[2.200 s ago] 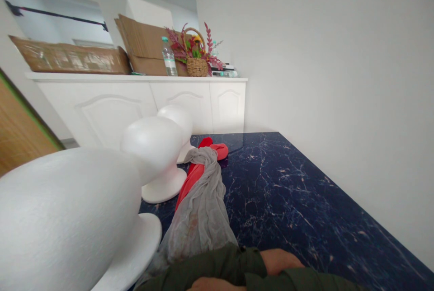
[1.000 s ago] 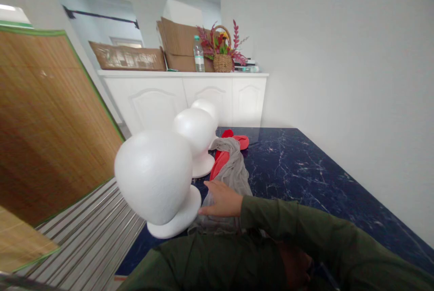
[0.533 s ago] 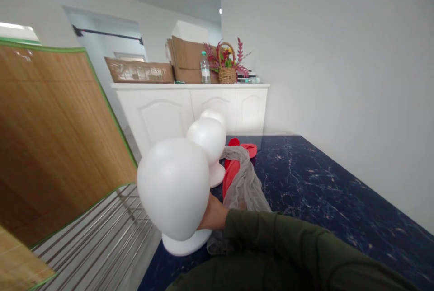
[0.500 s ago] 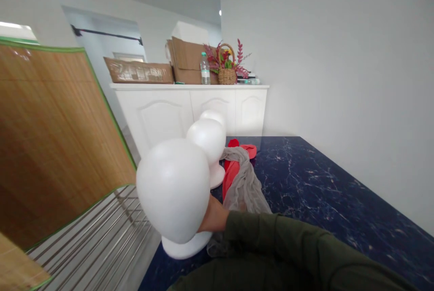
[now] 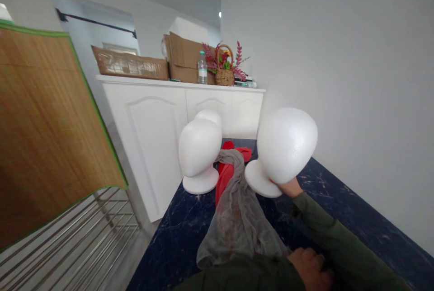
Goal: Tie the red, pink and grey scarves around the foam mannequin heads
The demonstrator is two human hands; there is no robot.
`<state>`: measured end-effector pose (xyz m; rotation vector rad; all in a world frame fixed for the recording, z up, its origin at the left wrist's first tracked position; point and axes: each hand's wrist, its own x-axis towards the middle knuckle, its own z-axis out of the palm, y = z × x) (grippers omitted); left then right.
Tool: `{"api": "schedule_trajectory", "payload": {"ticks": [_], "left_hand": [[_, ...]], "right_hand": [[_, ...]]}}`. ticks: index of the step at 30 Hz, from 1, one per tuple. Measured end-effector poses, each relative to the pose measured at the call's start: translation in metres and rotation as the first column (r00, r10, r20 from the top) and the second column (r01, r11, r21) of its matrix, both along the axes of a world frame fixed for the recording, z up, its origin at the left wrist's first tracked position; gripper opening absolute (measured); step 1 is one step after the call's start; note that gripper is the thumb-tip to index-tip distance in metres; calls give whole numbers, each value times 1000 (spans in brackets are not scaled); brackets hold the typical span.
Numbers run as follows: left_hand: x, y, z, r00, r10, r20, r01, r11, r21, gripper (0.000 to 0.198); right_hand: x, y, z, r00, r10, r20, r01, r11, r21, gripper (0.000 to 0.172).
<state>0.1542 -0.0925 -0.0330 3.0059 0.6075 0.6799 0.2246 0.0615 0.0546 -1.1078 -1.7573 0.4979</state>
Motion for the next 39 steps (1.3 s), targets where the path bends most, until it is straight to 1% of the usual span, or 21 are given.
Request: {"api": "schedule_trajectory", "payload": {"ticks": [2,4,6,8,10,12,14,16,17,18,20,22,23,24,26,28,30,33,35,37,39], "left_hand": [[5,6,-10,1000,-1,-28,2,998,58,22],[5,13,-16,997,-32,-65,37,996,82,22],[3,20,-17,991,-82,-107,90,993,78,20],[0,24,-12,980,-138,-140,147,987,57,19],[-4,25,0,965,-206,-161,213,977,30,18],[-11,25,21,958,-230,-169,236,971,18,20],[-22,30,49,977,-144,-156,151,988,36,25],[-38,45,79,991,89,-99,-83,995,61,27],[-49,56,93,971,234,-53,-232,972,45,26],[-61,70,104,924,382,-9,-382,924,-5,24],[-85,101,115,802,595,58,-587,802,-111,22],[-109,129,112,622,783,6,-772,615,-161,30],[-118,140,107,543,839,-37,-831,530,-169,35],[-126,148,101,487,869,-88,-866,468,-175,37],[-137,158,89,448,881,-153,-886,415,-208,34],[-142,162,83,460,877,-140,-867,410,-283,21],[-147,164,85,457,885,-88,-845,401,-355,12],[-156,169,97,443,896,-36,-817,387,-428,17],[-164,173,106,442,897,-9,-782,380,-494,23],[-171,176,112,461,887,17,-725,388,-569,26],[-174,178,116,498,866,51,-650,411,-639,24]], "right_hand": [[30,10,-14,979,-202,38,201,979,12,63],[49,15,-31,950,-308,57,308,951,8,68],[59,19,-47,946,-317,69,317,948,9,72],[62,21,-57,952,-290,98,288,957,30,74],[63,23,-62,959,-254,130,249,967,49,73],[63,25,-63,961,-234,149,227,972,62,69],[65,25,-61,963,-214,164,205,976,65,66],[67,24,-59,964,-173,199,164,985,62,64],[68,23,-59,964,-151,221,141,988,62,62],[69,22,-58,961,-134,240,122,990,65,61],[69,20,-59,959,-128,254,115,991,67,59],[69,19,-60,961,-141,237,134,990,44,61],[68,18,-61,964,-141,226,139,990,25,63],[68,18,-61,966,-137,217,139,990,7,65],[68,16,-62,967,-142,212,148,989,-15,71],[71,11,-61,963,-158,220,165,986,-13,79],[75,-2,-59,943,-226,245,234,972,-4,82],[76,-39,-57,849,-419,323,441,898,5,70],[67,-71,-55,808,-468,358,504,864,-9,53],[46,-96,-54,873,-356,332,402,912,-78,41],[17,-105,-51,957,-170,236,221,953,-209,43]]}}
